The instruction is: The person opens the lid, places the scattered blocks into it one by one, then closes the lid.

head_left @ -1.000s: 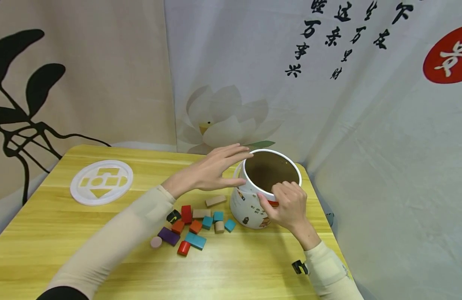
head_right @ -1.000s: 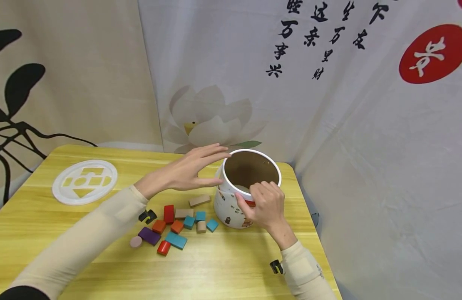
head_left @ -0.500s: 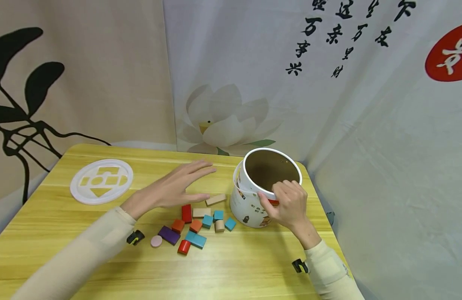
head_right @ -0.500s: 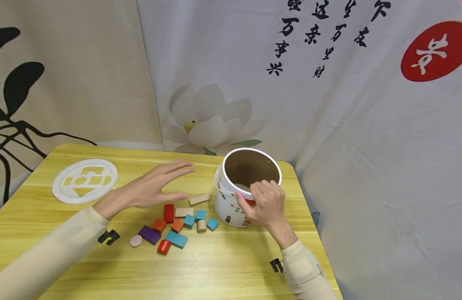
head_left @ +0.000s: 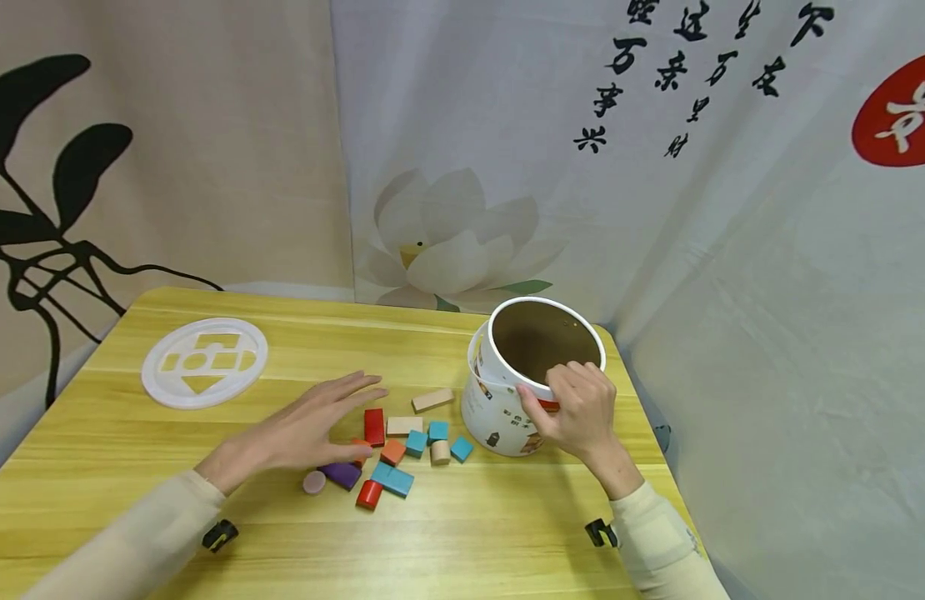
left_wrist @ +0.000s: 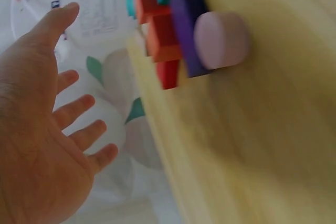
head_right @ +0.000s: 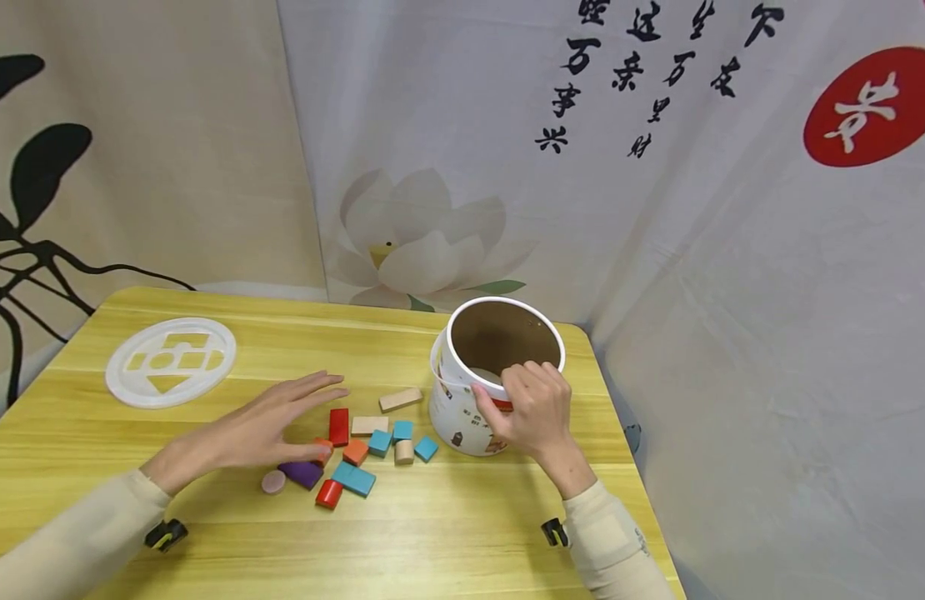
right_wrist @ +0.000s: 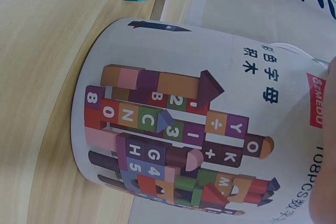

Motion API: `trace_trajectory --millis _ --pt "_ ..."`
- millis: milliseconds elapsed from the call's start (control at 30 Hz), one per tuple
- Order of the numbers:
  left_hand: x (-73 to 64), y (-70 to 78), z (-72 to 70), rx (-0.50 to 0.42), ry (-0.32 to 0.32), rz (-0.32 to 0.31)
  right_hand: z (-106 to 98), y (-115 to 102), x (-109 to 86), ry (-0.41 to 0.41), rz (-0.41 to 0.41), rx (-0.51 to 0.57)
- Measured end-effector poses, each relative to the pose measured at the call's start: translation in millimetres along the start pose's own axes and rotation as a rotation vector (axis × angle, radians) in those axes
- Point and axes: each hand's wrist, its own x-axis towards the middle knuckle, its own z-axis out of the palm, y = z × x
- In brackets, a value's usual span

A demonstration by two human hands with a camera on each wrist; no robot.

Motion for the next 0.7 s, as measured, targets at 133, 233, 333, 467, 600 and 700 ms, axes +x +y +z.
trace_trajectory --millis 133,233,333,467,600,700 --pt "-8.5 -1.7 11.0 0.013 -0.033 -0.017 0 0 -0.2 0.004 0.002 0.004" --pt "-13.5 -1.7 18.2 0.026 -0.056 -0.037 0 -1 0.0 0.003 0.002 0.004" --pt "-16.8 -1.3 24.2 0.038 -0.063 -0.050 0 -1 0.0 0.001 0.002 0.003" --pt "-18.9 0.3 29.8 0.056 -0.062 -0.065 0 -1 0.0 0.004 0.000 0.000" --pt "-19.8 1.6 32.0 0.065 -0.058 -0.062 0 -1 -0.1 0.008 0.001 0.000" --pt "-19.9 2.2 32.5 0.068 -0.053 -0.048 0 -1 -0.1 0.009 0.001 -0.001"
